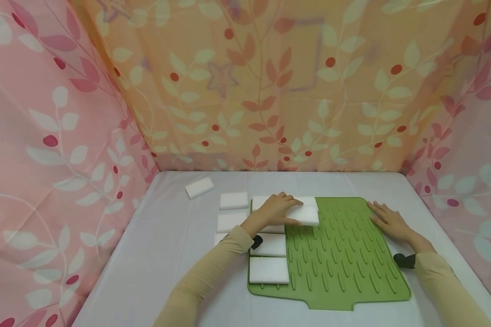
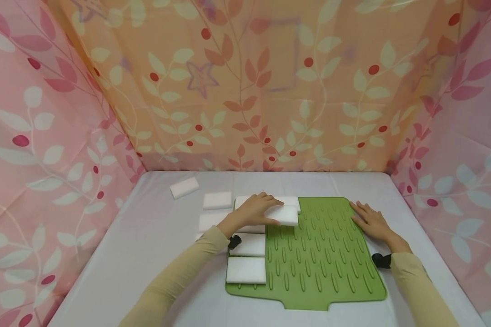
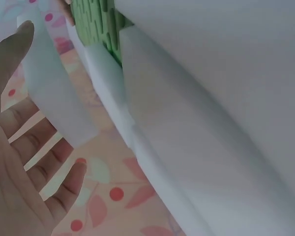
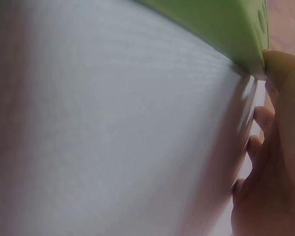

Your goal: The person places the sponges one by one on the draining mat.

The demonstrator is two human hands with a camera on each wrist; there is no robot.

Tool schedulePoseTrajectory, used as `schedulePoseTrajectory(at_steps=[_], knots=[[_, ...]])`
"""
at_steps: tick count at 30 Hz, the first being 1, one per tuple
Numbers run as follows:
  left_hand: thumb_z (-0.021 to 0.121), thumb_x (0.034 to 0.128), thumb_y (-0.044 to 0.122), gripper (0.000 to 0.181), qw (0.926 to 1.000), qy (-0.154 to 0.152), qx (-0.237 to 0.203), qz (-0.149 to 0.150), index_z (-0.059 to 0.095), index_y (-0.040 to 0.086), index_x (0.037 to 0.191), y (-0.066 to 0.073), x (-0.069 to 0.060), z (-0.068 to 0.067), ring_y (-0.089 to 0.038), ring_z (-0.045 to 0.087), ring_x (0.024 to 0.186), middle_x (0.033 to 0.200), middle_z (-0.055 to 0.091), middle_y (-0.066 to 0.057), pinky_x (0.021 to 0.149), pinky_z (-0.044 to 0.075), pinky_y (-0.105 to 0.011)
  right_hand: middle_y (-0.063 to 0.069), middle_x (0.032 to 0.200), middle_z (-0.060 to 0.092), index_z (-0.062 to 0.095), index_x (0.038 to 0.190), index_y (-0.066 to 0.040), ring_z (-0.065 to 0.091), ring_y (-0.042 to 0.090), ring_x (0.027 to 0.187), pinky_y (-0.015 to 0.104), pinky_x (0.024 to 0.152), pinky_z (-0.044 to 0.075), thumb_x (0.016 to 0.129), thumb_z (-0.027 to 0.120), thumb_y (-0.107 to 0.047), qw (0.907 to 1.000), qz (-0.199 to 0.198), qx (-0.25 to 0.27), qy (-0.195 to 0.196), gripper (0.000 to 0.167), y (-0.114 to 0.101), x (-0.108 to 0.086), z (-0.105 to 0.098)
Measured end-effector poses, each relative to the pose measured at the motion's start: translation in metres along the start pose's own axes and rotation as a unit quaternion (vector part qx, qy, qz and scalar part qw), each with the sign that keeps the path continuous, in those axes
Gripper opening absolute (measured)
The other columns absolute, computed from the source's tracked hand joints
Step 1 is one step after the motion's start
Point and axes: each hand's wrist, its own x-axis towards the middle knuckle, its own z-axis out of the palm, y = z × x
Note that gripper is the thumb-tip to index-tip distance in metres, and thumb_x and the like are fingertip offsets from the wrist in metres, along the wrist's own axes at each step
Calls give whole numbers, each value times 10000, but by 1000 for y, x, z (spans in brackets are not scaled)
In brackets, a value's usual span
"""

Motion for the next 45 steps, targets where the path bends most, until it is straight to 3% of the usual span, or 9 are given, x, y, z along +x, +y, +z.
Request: schedulePoseTrajectory(at_steps=[22,45], knots=[[538,761,706,717,9973,-527,520,-14,460,309,1353,23,18,16,-139,482,1079,1226,527,63,942,393,-384,355,1427,212,239,1451,-25,138,621,1257,767,905,32,985,425,-253,10000,32,43,-32,551,-2,-1,-2],[525,739,736,741,9937,-680,889,23,457,312,1344,27,17,24,-123,473,1006,1180,503,69,797,396,-306,351,1424,229,257,1447,-23,149,617,1258,770,895,47,980,440,-239,10000,-62,8,21,546,-1,-1,-2]])
